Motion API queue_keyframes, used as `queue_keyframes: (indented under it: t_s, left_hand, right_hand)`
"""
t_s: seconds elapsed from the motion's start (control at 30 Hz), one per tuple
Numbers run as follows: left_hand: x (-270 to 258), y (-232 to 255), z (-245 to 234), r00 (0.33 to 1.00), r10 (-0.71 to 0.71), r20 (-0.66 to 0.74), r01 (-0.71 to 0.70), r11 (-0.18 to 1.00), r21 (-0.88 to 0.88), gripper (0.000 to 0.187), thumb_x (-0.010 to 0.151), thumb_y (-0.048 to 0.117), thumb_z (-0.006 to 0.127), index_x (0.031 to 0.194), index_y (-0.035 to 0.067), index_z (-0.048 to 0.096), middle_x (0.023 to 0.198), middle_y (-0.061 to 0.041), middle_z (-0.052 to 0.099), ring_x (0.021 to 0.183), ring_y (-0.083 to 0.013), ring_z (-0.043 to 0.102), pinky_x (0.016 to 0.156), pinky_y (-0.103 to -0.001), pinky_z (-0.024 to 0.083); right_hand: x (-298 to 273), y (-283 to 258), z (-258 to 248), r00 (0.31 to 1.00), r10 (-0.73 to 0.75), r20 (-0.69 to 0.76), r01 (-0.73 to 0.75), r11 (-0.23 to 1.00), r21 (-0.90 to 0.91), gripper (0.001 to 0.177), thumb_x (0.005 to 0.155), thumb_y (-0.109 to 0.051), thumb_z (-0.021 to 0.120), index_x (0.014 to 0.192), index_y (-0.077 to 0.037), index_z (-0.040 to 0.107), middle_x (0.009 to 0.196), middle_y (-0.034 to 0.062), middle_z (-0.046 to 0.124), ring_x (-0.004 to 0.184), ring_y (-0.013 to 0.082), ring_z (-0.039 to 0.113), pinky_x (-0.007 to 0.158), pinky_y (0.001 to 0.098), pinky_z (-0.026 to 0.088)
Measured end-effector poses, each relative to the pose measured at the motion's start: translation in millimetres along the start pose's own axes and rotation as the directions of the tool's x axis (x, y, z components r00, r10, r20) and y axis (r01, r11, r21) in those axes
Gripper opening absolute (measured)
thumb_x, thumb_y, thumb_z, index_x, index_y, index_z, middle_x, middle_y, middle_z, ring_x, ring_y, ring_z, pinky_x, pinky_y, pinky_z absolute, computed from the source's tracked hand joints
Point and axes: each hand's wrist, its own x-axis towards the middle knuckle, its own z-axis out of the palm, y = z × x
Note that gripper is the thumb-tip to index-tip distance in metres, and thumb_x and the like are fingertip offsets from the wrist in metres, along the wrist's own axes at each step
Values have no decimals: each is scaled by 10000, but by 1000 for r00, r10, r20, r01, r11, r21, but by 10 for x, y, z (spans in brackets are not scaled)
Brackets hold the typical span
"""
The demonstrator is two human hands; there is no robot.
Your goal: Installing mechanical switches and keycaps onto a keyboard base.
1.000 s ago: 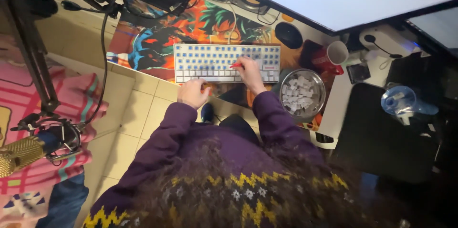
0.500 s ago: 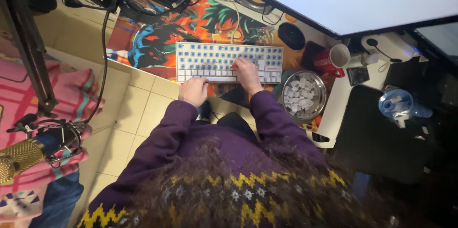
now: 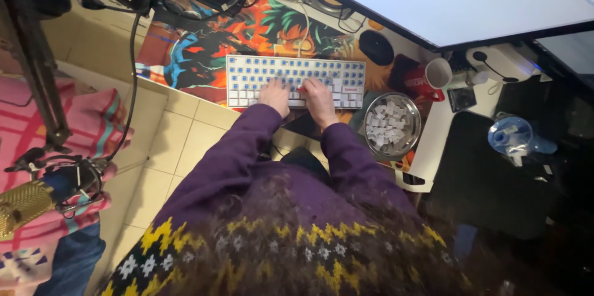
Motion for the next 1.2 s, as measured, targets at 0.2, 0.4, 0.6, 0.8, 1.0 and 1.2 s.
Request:
queue_keyframes:
  t_s: [0.2,0.4,0.6,0.8,1.0,1.2]
  left_hand:
    - [70,103,13,987,-37,156,17,991,131,356,747,197,719,1079,70,731,1139,-147,673,1179,-316,569,943,-442,474]
    - [131,81,237,989,-63,134,44,989,145,306,725,199,726,1002,74,759,1119,-145,693,1183,-315,568,947,-470,455]
    - [171,28,-390,995,-23,97,25,999,-25,153,774,174,717,899,105,772,1029,-128,702,1064,-332,620,872,-477,500]
    - [-187,247,-1704,982,-93,-167,0,873,-488,76,834,103,738,856,83,669,859,-98,672,850,-332,665,715,-468,516]
    - [-357,493,-1624,954,-30,-297,-124,865,-486,89,835,-6,681,888,62,658,876,-115,669,865,-363,664,717,-457,504]
    - [-443,937,-1874,965,-69,-253,-145,665,-732,286,914,39,637,1195,28,692,1067,-127,753,964,-255,748,847,-364,577]
  right_hand:
    - [107,-98,-164,999,-31,39,31,1000,-1,124,803,-4,698,880,-47,611,894,142,620,898,378,638,767,477,514]
    - [618,-460,-893,945,-78,-317,122,985,121,100,836,71,665,851,-26,647,818,146,617,800,340,635,711,414,504]
    - [689,-421,-1457,913,403,-66,-90,357,930,66,1055,-59,640,1016,-24,680,886,22,674,788,73,608,750,225,519]
    - [182,-126,-1131,854,465,234,-91,-310,947,61,1075,-100,593,1094,-59,635,999,33,687,824,92,618,758,231,507]
    - [-153,-252,-1112,916,325,236,-59,-472,880,48,1078,-108,604,1098,-68,622,1025,34,687,854,107,625,771,247,520]
    - [-452,-358,-941,855,419,304,-163,-339,926,86,1048,-97,621,1115,-44,628,982,42,677,850,117,643,789,262,543]
